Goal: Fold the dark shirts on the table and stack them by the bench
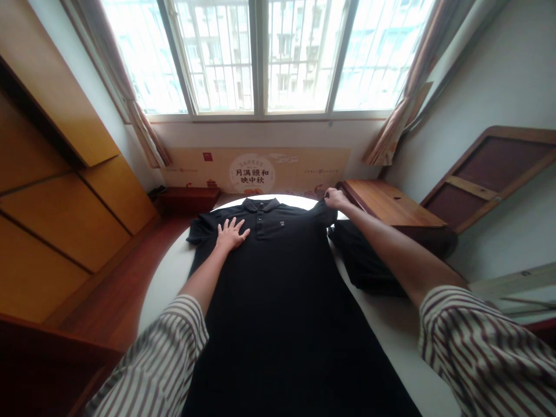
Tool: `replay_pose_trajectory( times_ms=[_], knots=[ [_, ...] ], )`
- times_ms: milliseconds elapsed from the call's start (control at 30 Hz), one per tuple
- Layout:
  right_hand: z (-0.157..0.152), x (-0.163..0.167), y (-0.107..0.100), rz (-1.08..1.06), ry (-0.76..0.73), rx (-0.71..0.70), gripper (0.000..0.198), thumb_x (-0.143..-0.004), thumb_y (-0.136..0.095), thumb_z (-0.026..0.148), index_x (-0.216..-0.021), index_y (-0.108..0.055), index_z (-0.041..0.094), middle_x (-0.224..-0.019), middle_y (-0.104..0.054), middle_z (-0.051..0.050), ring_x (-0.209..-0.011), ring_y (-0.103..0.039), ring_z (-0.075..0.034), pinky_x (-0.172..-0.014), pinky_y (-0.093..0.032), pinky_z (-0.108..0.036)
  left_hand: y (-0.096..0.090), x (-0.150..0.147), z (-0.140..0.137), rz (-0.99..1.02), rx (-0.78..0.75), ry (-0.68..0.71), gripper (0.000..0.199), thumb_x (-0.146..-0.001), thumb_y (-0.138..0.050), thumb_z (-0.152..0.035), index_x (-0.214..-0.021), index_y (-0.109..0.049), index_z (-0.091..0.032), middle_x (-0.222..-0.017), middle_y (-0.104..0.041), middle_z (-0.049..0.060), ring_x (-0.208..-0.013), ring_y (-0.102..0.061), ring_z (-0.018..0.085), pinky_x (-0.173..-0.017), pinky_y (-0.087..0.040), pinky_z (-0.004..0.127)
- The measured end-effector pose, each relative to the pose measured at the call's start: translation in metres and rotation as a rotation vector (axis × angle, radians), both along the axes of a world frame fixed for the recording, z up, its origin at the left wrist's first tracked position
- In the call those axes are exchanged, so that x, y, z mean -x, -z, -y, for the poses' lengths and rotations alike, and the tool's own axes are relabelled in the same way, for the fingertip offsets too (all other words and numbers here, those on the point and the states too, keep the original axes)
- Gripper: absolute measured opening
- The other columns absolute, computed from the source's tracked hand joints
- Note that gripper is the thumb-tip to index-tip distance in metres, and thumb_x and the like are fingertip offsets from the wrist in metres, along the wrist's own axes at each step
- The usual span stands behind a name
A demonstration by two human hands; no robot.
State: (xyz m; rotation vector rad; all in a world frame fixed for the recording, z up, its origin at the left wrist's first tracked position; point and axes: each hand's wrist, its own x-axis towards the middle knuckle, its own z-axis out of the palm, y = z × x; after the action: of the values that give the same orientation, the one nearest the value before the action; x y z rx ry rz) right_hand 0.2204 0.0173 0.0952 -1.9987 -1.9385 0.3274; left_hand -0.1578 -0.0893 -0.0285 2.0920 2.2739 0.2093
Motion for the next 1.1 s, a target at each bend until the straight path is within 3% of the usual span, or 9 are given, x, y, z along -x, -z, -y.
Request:
replay_pose_trajectory(
  times_ms=[167, 333, 433, 533, 600, 767, 933, 1033, 1100],
  knots=[
    [0.007, 0.027, 0.013, 0.191, 0.027, 0.016, 0.052, -0.082, -0.066, 0.019, -0.131, -0.055, 0.007, -0.135, -0.05, -0.032, -0.126, -0.049, -0.044, -0.099, -0.038, -0.062, 0.0, 0.0, -0.001, 0.004, 0.011, -0.003, 0.073, -0.091, -0.023, -0.071, -0.153, -0.03, -0.033, -0.162, -0.02, 0.003, -0.149, -0.014, 0.035, -0.117, -0.011, 0.06],
    [0.009, 0.09, 0.036, 0.23, -0.253, 0.087, 0.04, -0.093, -0.053, 0.038, -0.129, -0.062, 0.022, -0.141, -0.054, -0.014, -0.132, -0.046, -0.03, -0.11, -0.033, -0.041, -0.002, 0.0, -0.001, 0.005, 0.026, -0.003, 0.073, -0.091, -0.023, -0.072, -0.154, -0.028, -0.034, -0.163, -0.018, 0.003, -0.149, -0.013, 0.035, -0.117, -0.01, 0.061],
    [0.009, 0.112, 0.061, 0.231, -0.286, 0.178, 0.057, -0.095, -0.04, 0.057, -0.141, -0.052, 0.026, -0.149, -0.047, -0.012, -0.136, -0.041, -0.035, -0.11, -0.032, -0.052, -0.003, 0.0, 0.0, 0.001, 0.037, -0.002, 0.074, -0.091, -0.022, -0.072, -0.154, -0.026, -0.034, -0.163, -0.017, 0.003, -0.149, -0.013, 0.035, -0.117, -0.01, 0.06],
    [0.005, 0.112, 0.086, 0.23, -0.242, 0.21, 0.075, -0.092, -0.026, 0.07, -0.154, -0.028, 0.028, -0.162, -0.021, -0.012, -0.145, -0.015, -0.045, -0.107, -0.015, -0.073, -0.003, -0.001, 0.001, -0.003, 0.038, -0.004, 0.074, -0.09, -0.022, -0.072, -0.154, -0.026, -0.035, -0.163, -0.017, 0.002, -0.149, -0.013, 0.035, -0.117, -0.01, 0.06],
    [-0.001, 0.106, 0.097, 0.219, -0.236, 0.2, 0.077, -0.092, -0.018, 0.073, -0.156, -0.02, 0.032, -0.164, -0.011, -0.008, -0.147, -0.003, -0.043, -0.107, -0.005, -0.075, -0.004, -0.002, 0.001, -0.003, 0.033, -0.005, 0.074, -0.09, -0.023, -0.072, -0.154, -0.027, -0.035, -0.163, -0.017, 0.002, -0.149, -0.013, 0.035, -0.117, -0.01, 0.06],
    [-0.001, 0.102, 0.094, 0.244, -0.27, 0.131, 0.071, -0.095, -0.019, 0.067, -0.155, -0.025, 0.03, -0.163, -0.018, -0.011, -0.147, -0.008, -0.042, -0.107, -0.003, -0.074, -0.004, -0.001, 0.002, 0.005, 0.022, -0.003, 0.074, -0.09, -0.023, -0.073, -0.153, -0.028, -0.035, -0.163, -0.018, 0.002, -0.149, -0.013, 0.035, -0.117, -0.011, 0.06],
    [0.049, 0.135, 0.083, 0.314, -0.4, -0.062, 0.054, -0.1, -0.027, 0.041, -0.141, -0.048, 0.013, -0.157, -0.031, -0.017, -0.145, -0.021, -0.038, -0.112, -0.006, -0.067, -0.001, 0.0, 0.0, 0.012, 0.005, -0.013, 0.071, -0.09, -0.028, -0.071, -0.152, -0.031, -0.036, -0.162, -0.021, 0.002, -0.148, -0.016, 0.036, -0.117, -0.012, 0.061],
    [0.105, 0.162, 0.087, 0.316, -0.534, -0.063, 0.054, -0.098, -0.035, 0.042, -0.141, -0.048, 0.013, -0.154, -0.036, -0.017, -0.142, -0.028, -0.037, -0.113, -0.018, -0.061, -0.001, 0.0, -0.001, 0.052, -0.026, -0.012, 0.064, -0.093, -0.034, -0.064, -0.15, -0.037, -0.034, -0.161, -0.026, 0.003, -0.147, -0.019, 0.036, -0.116, -0.014, 0.061],
    [0.15, 0.175, 0.091, 0.304, -0.632, -0.055, 0.064, -0.096, -0.038, 0.049, -0.146, -0.041, 0.009, -0.155, -0.034, -0.021, -0.141, -0.029, -0.04, -0.111, -0.022, -0.062, -0.002, -0.002, 0.001, 0.086, -0.122, -0.017, 0.053, -0.097, -0.034, -0.051, -0.144, -0.047, -0.029, -0.154, -0.039, 0.005, -0.143, -0.029, 0.033, -0.116, -0.02, 0.056]
  ],
)
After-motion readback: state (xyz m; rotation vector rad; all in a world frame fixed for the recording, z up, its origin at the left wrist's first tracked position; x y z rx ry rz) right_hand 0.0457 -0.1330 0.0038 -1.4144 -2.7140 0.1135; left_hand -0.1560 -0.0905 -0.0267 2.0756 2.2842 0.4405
